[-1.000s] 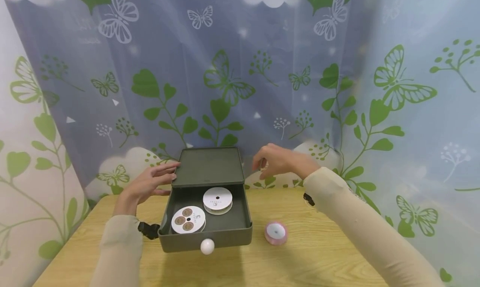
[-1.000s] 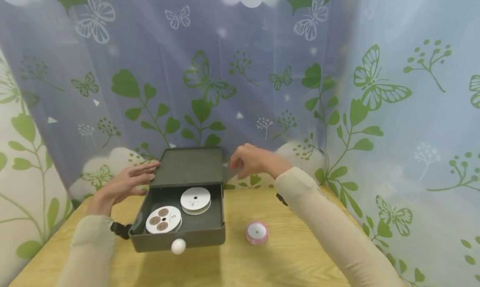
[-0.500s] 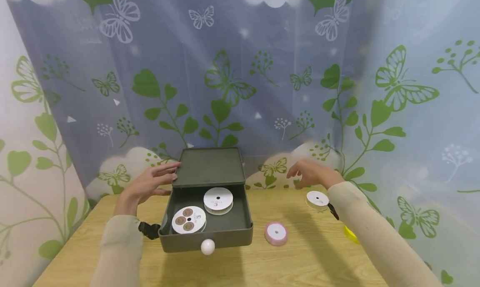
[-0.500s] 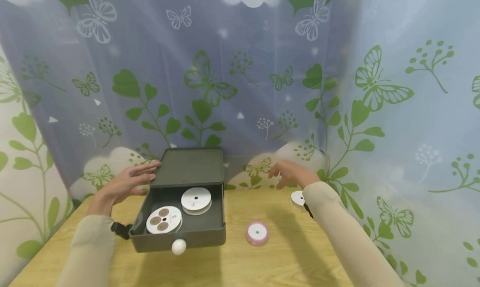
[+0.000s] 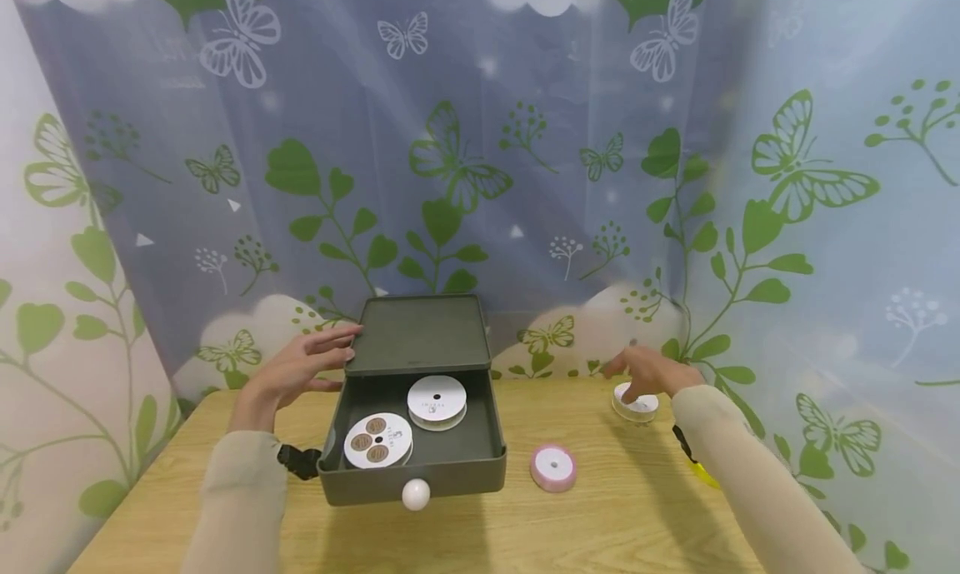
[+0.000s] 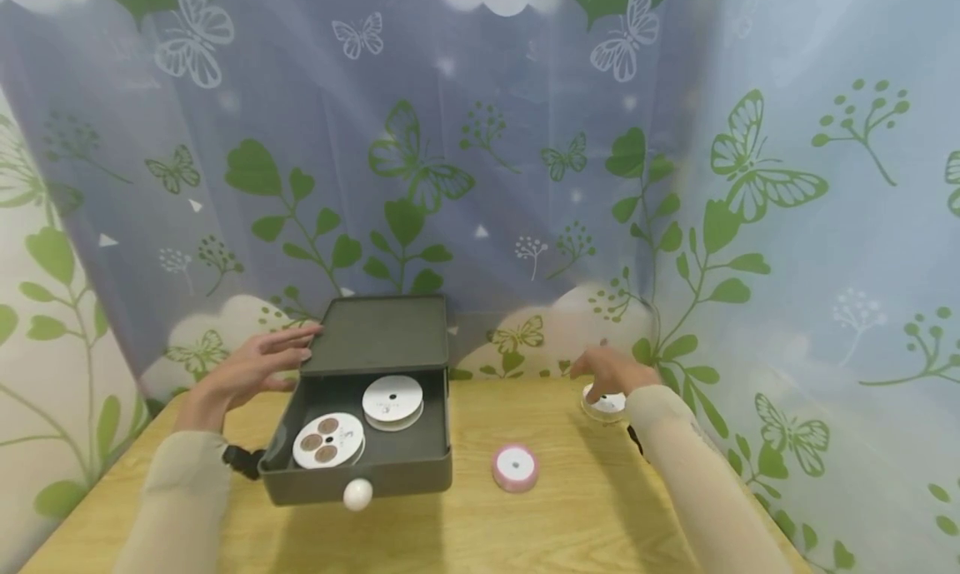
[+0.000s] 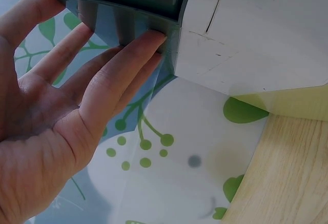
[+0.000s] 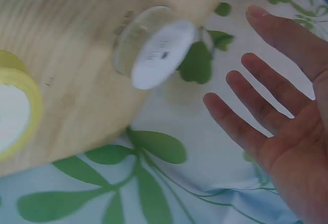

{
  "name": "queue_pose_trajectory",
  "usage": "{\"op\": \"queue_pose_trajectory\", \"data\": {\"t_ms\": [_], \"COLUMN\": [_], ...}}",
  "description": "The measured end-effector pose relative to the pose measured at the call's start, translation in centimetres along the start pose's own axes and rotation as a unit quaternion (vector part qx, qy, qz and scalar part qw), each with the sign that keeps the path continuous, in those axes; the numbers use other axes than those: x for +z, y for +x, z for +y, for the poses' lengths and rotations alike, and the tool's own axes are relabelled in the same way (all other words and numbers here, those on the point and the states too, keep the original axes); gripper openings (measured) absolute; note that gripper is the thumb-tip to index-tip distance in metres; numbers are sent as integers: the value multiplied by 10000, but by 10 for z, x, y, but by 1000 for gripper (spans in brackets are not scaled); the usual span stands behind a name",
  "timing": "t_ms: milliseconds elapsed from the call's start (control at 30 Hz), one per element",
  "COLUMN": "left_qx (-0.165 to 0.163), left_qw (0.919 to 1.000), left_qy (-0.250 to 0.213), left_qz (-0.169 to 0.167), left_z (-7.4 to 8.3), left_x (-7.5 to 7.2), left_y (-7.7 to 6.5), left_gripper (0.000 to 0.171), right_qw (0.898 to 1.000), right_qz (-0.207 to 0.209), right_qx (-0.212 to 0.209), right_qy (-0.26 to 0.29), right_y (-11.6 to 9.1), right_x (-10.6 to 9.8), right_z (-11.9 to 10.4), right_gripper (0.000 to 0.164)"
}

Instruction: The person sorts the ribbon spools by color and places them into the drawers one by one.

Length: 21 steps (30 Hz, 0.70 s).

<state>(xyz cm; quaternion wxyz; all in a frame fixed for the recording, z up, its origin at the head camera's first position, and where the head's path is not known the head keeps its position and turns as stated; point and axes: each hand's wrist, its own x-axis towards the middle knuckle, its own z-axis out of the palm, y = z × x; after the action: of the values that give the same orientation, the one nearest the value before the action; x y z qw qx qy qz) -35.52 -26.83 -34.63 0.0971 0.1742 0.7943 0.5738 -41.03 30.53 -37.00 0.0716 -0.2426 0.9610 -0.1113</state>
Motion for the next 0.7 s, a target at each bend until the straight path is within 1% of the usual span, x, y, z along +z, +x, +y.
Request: {"op": "queue_pose_trajectory", "data": {"t_ms": [100, 200, 267, 433, 500, 600, 700], "left_qx": [3, 5, 18, 46, 47, 49, 48], "left_qw": [10000, 10000, 10000, 10000, 10000, 10000, 10000], "left_qy": [-14, -55, -75, -64, -57, -62, -57], "left_qz": [4, -7, -17, -14, -13, -28, -29], "left_z": [0, 1, 1, 1, 0, 0, 0], "left_x": [0, 0, 0, -1, -1, -2, -2], "left_y": [-1, 0, 0, 0, 0, 0, 0], "left_gripper": [68, 68, 68, 67, 67, 67, 68], "right_qw": [9999, 9992, 9987, 9994, 9992, 9983, 9983], "right_qz": [78, 39, 12, 85, 98, 59, 18], "right_qx": [63, 341, 434, 327, 387, 566, 573], "right_qy": [23, 210, 253, 39, 11, 108, 126], "right_y": [-1, -3, -4, -2, -2, -2, -2], "right_x": [12, 22, 27, 38, 41, 44, 47], "right_z": [8, 14, 18, 27, 30, 33, 35], "right_gripper": [45, 47, 50, 57, 58, 61, 64]}}
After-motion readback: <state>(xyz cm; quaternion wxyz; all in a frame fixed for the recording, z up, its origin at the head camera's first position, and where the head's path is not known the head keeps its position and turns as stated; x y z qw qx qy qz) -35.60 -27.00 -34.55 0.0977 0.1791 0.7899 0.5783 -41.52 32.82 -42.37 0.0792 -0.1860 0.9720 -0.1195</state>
